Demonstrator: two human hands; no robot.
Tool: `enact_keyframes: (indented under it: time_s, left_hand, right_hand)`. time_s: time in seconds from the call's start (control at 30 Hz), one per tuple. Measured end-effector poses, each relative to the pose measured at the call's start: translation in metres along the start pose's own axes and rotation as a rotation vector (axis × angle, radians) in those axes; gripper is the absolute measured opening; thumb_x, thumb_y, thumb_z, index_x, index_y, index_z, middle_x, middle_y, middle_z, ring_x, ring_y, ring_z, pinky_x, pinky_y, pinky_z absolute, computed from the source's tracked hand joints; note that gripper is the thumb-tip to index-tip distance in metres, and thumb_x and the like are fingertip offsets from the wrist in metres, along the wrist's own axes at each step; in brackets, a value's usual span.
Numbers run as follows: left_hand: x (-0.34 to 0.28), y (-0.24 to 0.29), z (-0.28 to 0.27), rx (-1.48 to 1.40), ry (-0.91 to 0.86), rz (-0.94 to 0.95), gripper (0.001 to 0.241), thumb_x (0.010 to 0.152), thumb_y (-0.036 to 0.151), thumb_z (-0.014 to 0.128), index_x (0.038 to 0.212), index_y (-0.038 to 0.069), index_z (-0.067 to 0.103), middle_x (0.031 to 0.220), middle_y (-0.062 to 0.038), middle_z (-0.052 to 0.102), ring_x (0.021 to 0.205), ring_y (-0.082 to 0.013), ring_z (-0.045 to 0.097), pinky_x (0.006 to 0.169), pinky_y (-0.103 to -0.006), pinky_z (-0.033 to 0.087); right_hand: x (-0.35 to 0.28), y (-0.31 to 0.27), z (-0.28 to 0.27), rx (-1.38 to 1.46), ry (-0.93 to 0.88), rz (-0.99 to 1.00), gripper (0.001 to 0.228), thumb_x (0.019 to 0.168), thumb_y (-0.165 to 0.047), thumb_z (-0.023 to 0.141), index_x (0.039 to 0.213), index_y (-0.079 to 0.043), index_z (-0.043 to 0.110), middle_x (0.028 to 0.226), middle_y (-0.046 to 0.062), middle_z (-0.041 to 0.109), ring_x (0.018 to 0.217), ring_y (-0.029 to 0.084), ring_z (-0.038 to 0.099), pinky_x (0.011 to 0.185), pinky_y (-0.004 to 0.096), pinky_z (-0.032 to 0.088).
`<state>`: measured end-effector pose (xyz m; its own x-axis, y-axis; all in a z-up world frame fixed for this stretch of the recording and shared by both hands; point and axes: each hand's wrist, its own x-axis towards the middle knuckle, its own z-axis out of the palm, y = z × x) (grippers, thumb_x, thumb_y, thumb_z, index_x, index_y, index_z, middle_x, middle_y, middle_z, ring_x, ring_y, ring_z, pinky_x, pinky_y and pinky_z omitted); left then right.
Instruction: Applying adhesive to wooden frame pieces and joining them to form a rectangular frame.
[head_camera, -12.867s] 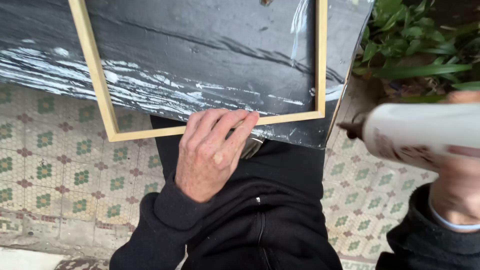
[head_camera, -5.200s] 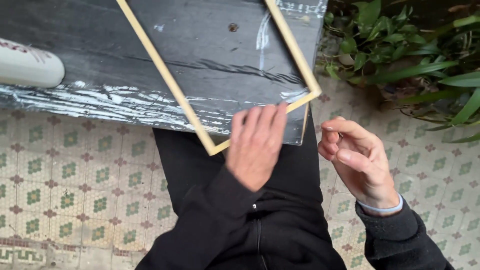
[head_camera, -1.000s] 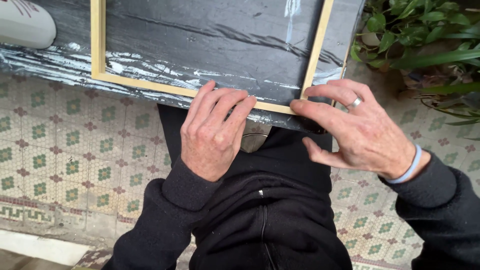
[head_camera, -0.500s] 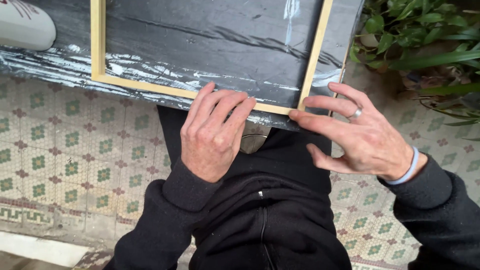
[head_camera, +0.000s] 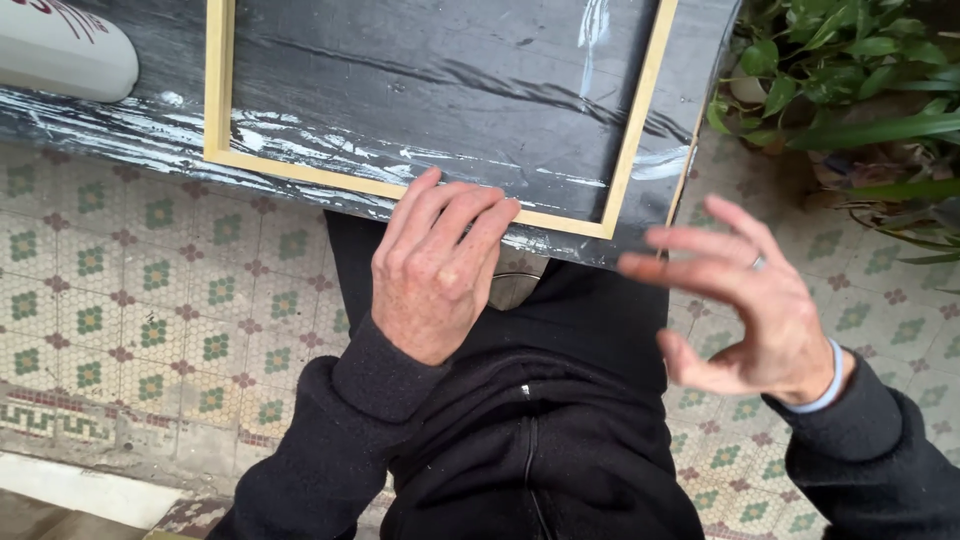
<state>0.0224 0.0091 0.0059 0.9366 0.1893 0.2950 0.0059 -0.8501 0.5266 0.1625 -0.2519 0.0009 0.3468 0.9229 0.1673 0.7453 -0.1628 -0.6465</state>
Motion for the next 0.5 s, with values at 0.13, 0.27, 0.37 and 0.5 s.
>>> enact_keyframes:
  time_s: [0.13, 0.27, 0.37, 0.5]
  left_hand:
    - [0.012, 0.003, -0.008, -0.017, -0.063, -0.025, 0.027, 0.087, 0.001, 0.072, 0.114, 0.006, 0.070, 0.113, -0.007, 0.070, 0.107, -0.0279, 0.068, 0.111, -0.0482, 0.050]
    - [0.047, 0.008, -0.010, -0.087, -0.165, -0.084, 0.026, 0.095, 0.009, 0.068, 0.120, 0.004, 0.067, 0.114, -0.009, 0.071, 0.102, -0.0295, 0.068, 0.092, -0.0418, 0.054]
    - [0.084, 0.013, 0.022, -0.139, -0.156, -0.059, 0.042, 0.097, 0.029, 0.071, 0.124, -0.002, 0.064, 0.107, -0.013, 0.069, 0.094, -0.0296, 0.068, 0.081, -0.0419, 0.055]
    - [0.118, 0.022, 0.076, 0.042, -0.253, -0.169, 0.048, 0.089, 0.041, 0.074, 0.111, 0.000, 0.063, 0.106, -0.015, 0.063, 0.087, -0.0343, 0.069, 0.069, -0.0484, 0.055]
  right_hand:
    - [0.015, -0.006, -0.004, 0.031, 0.086, 0.099, 0.048, 0.077, -0.023, 0.073, 0.122, -0.008, 0.069, 0.126, 0.001, 0.072, 0.134, 0.025, 0.060, 0.127, 0.055, 0.034]
    - [0.011, -0.012, -0.009, -0.064, 0.013, 0.010, 0.054, 0.073, -0.025, 0.077, 0.122, -0.003, 0.073, 0.122, 0.010, 0.070, 0.125, 0.029, 0.061, 0.120, 0.057, 0.034]
    - [-0.012, -0.010, -0.014, 0.072, 0.055, 0.057, 0.050, 0.073, -0.023, 0.073, 0.122, -0.012, 0.069, 0.120, 0.001, 0.074, 0.128, 0.021, 0.063, 0.127, 0.056, 0.033]
    - [-0.031, -0.001, -0.012, 0.917, 0.398, 0.235, 0.061, 0.094, -0.028, 0.065, 0.147, -0.005, 0.045, 0.135, 0.016, 0.065, 0.132, 0.028, 0.063, 0.133, 0.056, 0.035]
